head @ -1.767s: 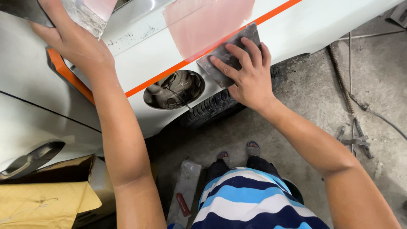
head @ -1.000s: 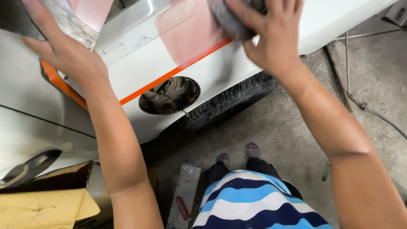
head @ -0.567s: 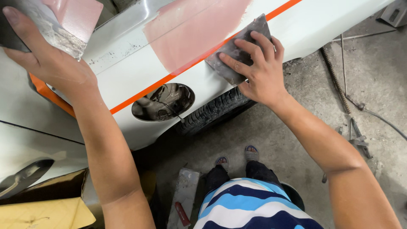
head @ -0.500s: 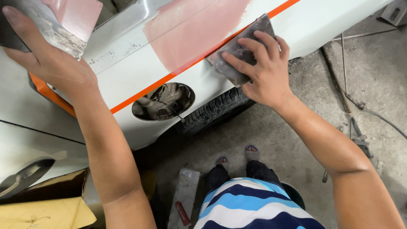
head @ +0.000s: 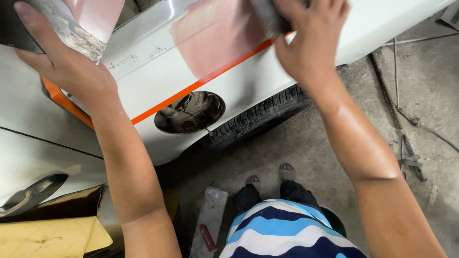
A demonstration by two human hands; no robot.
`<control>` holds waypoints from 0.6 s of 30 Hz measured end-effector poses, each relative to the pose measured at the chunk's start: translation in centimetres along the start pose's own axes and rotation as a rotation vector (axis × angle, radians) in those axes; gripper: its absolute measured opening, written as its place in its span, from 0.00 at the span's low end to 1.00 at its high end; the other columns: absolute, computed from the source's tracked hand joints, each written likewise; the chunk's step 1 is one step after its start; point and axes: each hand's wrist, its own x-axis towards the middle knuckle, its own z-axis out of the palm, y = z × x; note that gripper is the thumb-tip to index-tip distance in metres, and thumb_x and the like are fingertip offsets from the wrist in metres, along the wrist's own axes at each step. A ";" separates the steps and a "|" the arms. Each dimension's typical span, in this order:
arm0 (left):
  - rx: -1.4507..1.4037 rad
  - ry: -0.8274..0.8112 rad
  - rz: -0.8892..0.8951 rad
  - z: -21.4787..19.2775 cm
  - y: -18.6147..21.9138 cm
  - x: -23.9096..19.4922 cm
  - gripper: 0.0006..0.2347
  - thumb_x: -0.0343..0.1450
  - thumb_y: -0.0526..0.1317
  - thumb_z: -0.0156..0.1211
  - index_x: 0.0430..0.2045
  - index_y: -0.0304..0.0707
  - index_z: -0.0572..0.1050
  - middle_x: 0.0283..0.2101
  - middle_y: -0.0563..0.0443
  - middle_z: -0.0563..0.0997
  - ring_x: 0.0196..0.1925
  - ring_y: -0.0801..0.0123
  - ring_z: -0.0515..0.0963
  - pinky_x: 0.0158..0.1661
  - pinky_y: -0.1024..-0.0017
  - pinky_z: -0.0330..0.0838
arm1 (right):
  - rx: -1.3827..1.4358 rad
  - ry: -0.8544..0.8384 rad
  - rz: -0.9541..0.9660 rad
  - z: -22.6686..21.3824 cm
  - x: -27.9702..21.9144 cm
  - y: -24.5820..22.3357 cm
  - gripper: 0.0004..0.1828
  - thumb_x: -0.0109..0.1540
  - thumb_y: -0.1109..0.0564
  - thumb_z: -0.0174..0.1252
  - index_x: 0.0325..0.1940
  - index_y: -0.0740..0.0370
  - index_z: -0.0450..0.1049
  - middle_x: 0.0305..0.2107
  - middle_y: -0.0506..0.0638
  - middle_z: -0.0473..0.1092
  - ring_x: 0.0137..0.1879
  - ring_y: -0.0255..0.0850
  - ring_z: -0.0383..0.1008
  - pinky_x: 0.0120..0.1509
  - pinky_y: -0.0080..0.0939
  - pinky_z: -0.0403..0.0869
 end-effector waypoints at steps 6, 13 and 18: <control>-0.025 0.009 -0.023 0.0 0.1 0.0 0.38 0.75 0.55 0.67 0.66 0.21 0.51 0.68 0.27 0.68 0.72 0.47 0.74 0.73 0.53 0.75 | 0.001 -0.007 -0.230 2.4 -4.4 -2.3 0.33 0.59 0.57 0.71 0.70 0.42 0.76 0.66 0.53 0.59 0.76 0.56 0.50 0.78 0.61 0.53; -0.003 -0.041 0.075 0.6 0.5 -0.3 0.36 0.74 0.55 0.64 0.63 0.25 0.49 0.65 0.29 0.66 0.68 0.49 0.73 0.69 0.53 0.74 | -0.098 -0.079 -0.293 3.3 -7.2 -0.8 0.42 0.52 0.61 0.66 0.70 0.33 0.77 0.69 0.47 0.60 0.77 0.53 0.53 0.79 0.61 0.52; -0.029 0.033 -0.025 2.8 0.6 -3.0 0.31 0.76 0.51 0.64 0.58 0.18 0.57 0.65 0.25 0.69 0.68 0.51 0.74 0.69 0.57 0.74 | -0.159 -0.150 -0.318 0.1 -7.2 -0.2 0.43 0.49 0.59 0.63 0.70 0.36 0.77 0.67 0.49 0.62 0.75 0.53 0.55 0.75 0.61 0.54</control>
